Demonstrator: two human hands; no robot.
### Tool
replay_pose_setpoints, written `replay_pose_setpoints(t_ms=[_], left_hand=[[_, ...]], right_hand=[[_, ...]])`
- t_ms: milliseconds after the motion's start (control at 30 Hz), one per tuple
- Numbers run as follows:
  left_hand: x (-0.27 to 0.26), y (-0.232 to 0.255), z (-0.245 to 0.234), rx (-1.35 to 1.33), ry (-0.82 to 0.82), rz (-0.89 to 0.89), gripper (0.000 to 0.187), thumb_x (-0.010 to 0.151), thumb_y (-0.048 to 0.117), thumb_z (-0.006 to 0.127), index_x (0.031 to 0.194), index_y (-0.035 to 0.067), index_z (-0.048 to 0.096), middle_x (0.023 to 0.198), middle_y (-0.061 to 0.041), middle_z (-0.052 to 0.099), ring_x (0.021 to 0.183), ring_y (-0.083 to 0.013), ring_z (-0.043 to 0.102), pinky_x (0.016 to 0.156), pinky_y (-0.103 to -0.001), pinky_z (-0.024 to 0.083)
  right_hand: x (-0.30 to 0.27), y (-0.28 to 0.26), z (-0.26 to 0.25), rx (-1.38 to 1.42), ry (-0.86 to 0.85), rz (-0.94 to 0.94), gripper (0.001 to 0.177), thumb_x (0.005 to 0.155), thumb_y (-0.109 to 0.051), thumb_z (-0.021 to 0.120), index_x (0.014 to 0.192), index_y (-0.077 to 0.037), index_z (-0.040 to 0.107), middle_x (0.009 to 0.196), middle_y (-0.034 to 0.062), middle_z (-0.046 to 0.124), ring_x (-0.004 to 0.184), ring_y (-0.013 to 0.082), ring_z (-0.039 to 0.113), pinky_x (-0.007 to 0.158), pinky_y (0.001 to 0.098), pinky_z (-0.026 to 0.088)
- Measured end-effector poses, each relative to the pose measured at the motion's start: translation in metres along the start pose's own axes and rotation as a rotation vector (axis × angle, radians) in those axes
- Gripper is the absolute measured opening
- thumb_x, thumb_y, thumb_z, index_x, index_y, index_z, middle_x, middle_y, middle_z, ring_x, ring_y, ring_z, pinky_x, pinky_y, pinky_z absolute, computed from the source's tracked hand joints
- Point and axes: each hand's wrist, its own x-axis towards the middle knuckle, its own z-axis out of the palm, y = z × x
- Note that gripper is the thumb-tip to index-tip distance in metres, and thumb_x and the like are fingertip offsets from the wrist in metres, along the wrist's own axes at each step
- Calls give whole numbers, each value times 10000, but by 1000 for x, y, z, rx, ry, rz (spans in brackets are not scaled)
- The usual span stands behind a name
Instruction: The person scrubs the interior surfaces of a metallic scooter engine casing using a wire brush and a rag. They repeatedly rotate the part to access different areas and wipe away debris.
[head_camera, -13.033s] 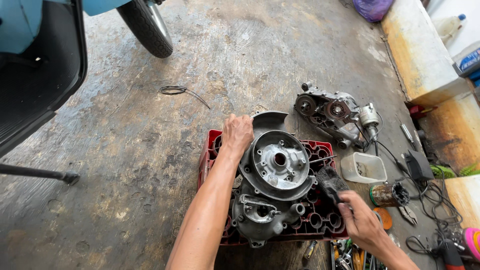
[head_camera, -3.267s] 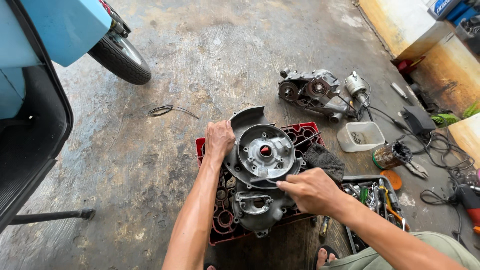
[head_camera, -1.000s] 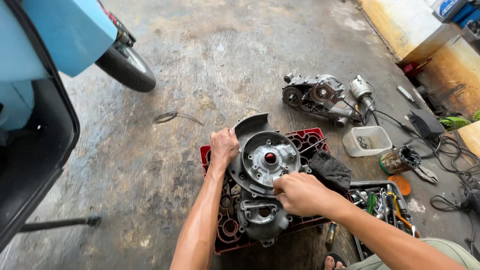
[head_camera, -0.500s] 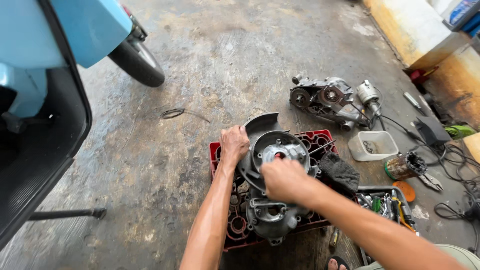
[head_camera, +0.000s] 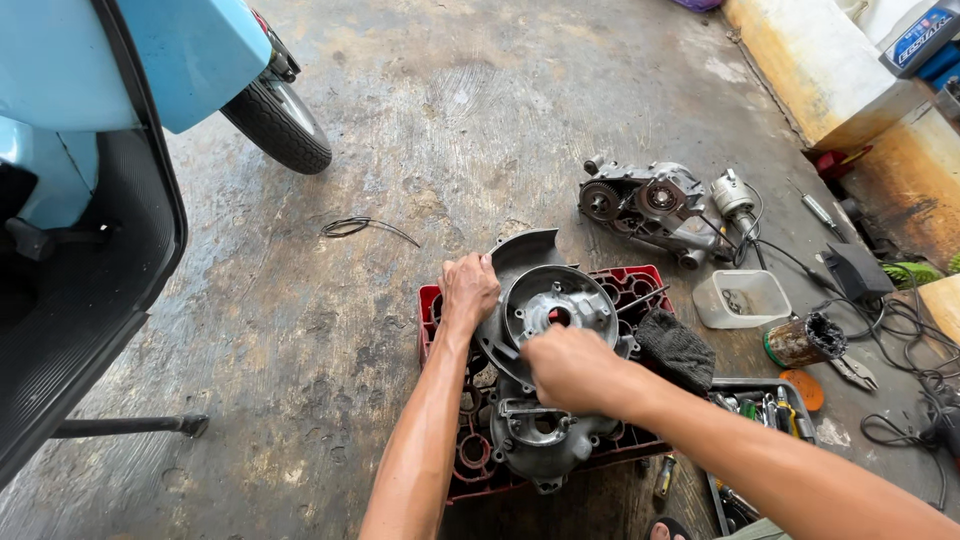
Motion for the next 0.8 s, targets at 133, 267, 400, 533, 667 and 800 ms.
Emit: replay_pose_setpoints(t_ms=[133, 267, 400, 533, 667, 800], left_hand=[[4, -5, 7, 21, 5, 9, 508, 1055, 412, 300, 1136, 86, 681, 1183, -147, 683, 1228, -392, 543, 1104, -533, 411], [7, -7, 9, 19, 13, 12, 507, 1059, 407, 301, 1134, 88, 688, 1172, -147, 685, 1224, -386, 547, 1096, -533, 418], [10, -9, 10, 22, 12, 20, 508, 1058, 408, 298, 1148, 84, 680, 1176, -148, 685, 1226, -391, 548, 1102, -539, 415], [-5, -1, 0, 25, -9, 1, 515, 1054, 414, 292, 1143, 85, 679, 1183, -143, 683, 1227, -386, 545, 1098, -535, 412], [-6, 4, -9, 5, -15, -11, 512, 1058, 411, 295, 1151, 80, 674, 1201, -143, 680, 1235, -386, 535, 1105, -543, 399], [-4, 5, -7, 15, -20, -7, 505, 1056, 417, 296, 1134, 89, 672, 1189, -139, 680, 1235, -386, 538, 1102, -551, 399]], right_hand=[[-2, -6, 11, 62, -49, 10, 214, 728, -55, 499, 790, -36, 703, 752, 193, 710, 807, 450, 740, 796, 569, 592], [6, -7, -20, 42, -49, 54, 245, 790, -138, 529, 816, -19, 742, 811, 230, 726, 859, 480, 734, 752, 603, 559], [7, -2, -9, -57, 1, -47, 221, 740, -54, 517, 829, -37, 718, 788, 216, 720, 830, 472, 739, 741, 580, 586], [8, -9, 43, -75, -1, -54, 169, 762, -128, 660, 903, -35, 646, 812, 228, 698, 823, 487, 726, 734, 589, 586], [12, -4, -2, 32, -41, 69, 226, 781, -157, 542, 921, -74, 700, 891, 209, 729, 938, 472, 727, 818, 610, 564], [8, -5, 10, 87, 4, 116, 227, 773, -158, 525, 832, -71, 727, 817, 211, 725, 877, 466, 734, 787, 567, 580]])
